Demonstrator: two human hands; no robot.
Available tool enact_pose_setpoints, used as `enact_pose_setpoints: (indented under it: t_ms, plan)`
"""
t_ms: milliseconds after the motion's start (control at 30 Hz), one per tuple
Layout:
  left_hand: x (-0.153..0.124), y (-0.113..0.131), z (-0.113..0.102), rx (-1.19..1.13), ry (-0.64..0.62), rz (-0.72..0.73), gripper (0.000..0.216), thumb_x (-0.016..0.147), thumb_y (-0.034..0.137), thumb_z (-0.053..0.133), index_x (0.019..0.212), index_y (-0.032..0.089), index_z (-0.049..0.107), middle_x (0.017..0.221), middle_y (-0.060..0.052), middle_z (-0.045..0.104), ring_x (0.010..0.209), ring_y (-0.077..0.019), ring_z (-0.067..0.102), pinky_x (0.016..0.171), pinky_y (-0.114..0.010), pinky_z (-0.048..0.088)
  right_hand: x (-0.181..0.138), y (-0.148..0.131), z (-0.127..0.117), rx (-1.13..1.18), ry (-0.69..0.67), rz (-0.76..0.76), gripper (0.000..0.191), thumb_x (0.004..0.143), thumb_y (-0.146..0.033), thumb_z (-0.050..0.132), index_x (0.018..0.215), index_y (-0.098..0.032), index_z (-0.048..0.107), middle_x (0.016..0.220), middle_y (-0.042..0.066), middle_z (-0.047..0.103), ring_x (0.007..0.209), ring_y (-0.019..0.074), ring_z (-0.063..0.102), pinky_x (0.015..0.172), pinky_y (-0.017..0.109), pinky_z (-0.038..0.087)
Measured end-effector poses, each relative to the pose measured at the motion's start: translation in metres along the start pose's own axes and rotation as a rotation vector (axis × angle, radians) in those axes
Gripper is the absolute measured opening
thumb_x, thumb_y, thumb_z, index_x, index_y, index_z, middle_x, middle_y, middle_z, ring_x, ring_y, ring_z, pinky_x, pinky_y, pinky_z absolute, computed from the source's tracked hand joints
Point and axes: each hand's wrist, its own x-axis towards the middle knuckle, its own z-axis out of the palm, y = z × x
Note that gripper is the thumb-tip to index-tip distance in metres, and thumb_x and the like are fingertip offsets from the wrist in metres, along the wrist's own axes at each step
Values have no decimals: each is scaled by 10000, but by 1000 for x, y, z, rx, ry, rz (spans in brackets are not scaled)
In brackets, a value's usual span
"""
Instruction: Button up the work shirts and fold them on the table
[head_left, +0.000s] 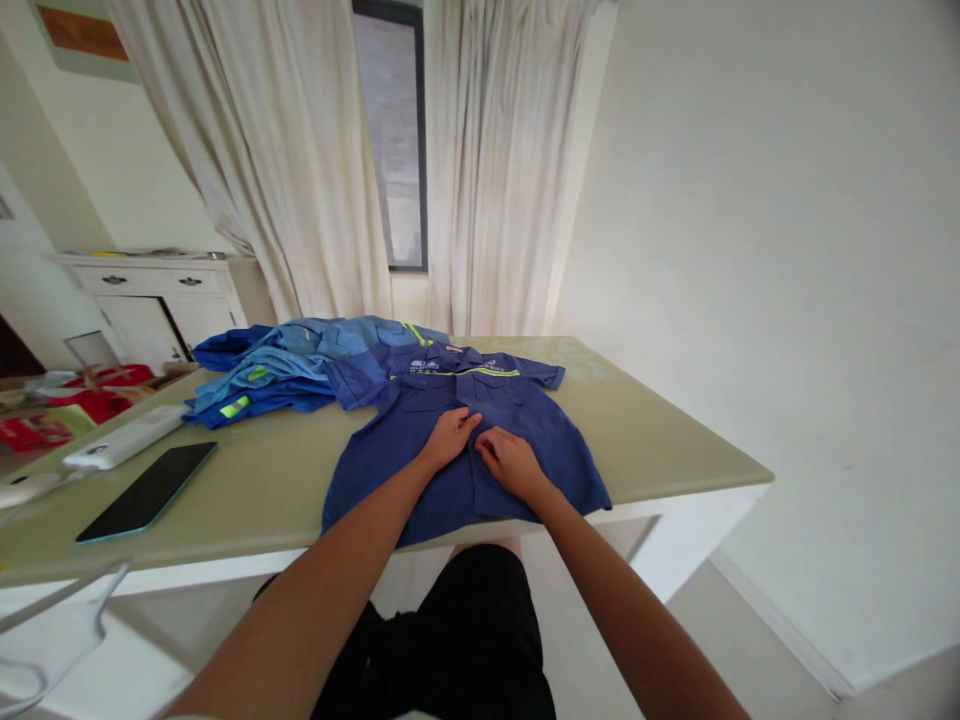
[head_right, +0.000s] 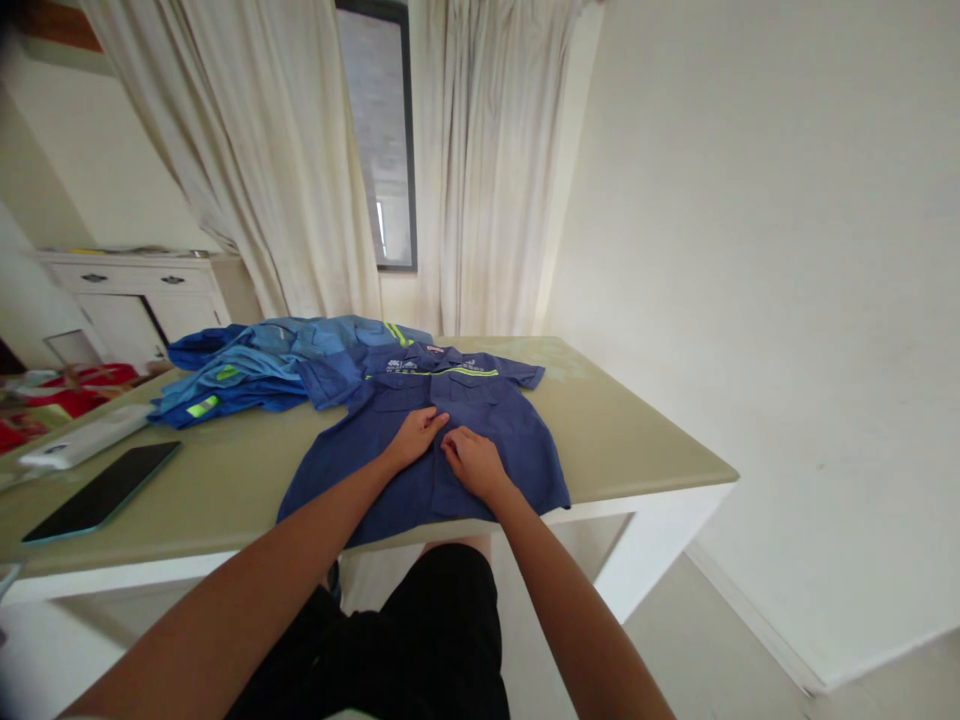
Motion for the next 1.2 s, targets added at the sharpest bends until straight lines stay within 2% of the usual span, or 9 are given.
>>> enact_pose_setpoints:
  t_ms: [267, 433, 533, 600, 667, 767, 867, 1033, 1200]
  plan:
    - [-1, -1, 0, -32, -50, -12, 591, 861, 750, 501, 645, 236, 306, 573, 69, 295, 539, -101, 306, 528, -264, 220, 1, 1, -2, 57, 33, 71, 57, 962, -246, 674, 993, -215, 639, 867, 4, 687, 786, 160, 626, 735, 265, 421]
    - [-4, 8, -2, -7, -138, -17, 558, 957, 716, 359, 724, 221, 473, 535, 35, 461, 527, -150, 470, 544, -278, 352, 1, 6, 0, 54, 42, 139, 182, 955, -300, 685, 1096, -218, 607, 857, -6, 675, 789, 174, 626, 734, 275, 418]
    - [-15, 15, -18, 25, -232, 20, 550, 964, 677, 409, 803, 195, 620, 683, -31, 647, 669, -193, 602, 682, -312, 468, 2, 11, 1, 75, 74, 127, 82, 1002, -233, 575, 1054, -207, 634, 927, 29, 688, 855, 180, 634, 809, 290, 444]
    - [-32, 13, -41, 112, -334, 86, 472, 939, 629, 529, 972, 198, 719, 964, -80, 756, 899, -228, 677, 865, -336, 501, 1, 14, 1, 86, 109, 142, 118, 1013, -238, 556, 1046, -193, 659, 986, 58, 696, 918, 190, 636, 874, 304, 459]
    - [-54, 7, -70, 332, -400, 148, 476, 941, 595, 569, 1216, 240, 725, 1315, -99, 710, 1215, -266, 634, 1091, -382, 424, -1, 14, 0, 84, 99, 138, 202, 1006, -352, 614, 1100, -190, 688, 1098, 89, 703, 1031, 218, 632, 955, 340, 457]
    - [-91, -9, -116, 744, -276, 6, 650, 952, 681, 499, 1447, 275, 613, 1583, -102, 514, 1452, -337, 465, 1219, -504, 286, -9, 6, -1, 45, 18, 93, 430, 933, -551, 704, 1227, -237, 700, 1273, 102, 676, 1190, 275, 589, 1037, 414, 424]
    - [-122, -20, -143, 874, -284, -140, 742, 997, 710, 342, 1594, 279, 433, 1681, -84, 359, 1532, -334, 361, 1242, -521, 251, -22, -10, -2, 33, -26, 95, 295, 961, -485, 691, 1130, -247, 725, 1215, 85, 690, 1150, 262, 599, 1013, 402, 429]
    - [-159, -10, -145, 907, -287, -149, 739, 1011, 704, 314, 1620, 292, 382, 1700, -61, 308, 1553, -329, 327, 1256, -515, 241, -49, -28, -6, 103, 64, 144, 160, 1026, -299, 523, 973, -225, 654, 1028, 75, 689, 984, 241, 607, 916, 363, 449]
    - [-195, 5, -146, 893, -229, -99, 709, 996, 694, 387, 1596, 319, 430, 1684, -38, 355, 1534, -320, 364, 1257, -501, 258, -73, -11, -8, 629, 392, 401, 287, 1004, -487, 440, 938, -236, 561, 855, 26, 621, 811, 206, 580, 776, 305, 486]
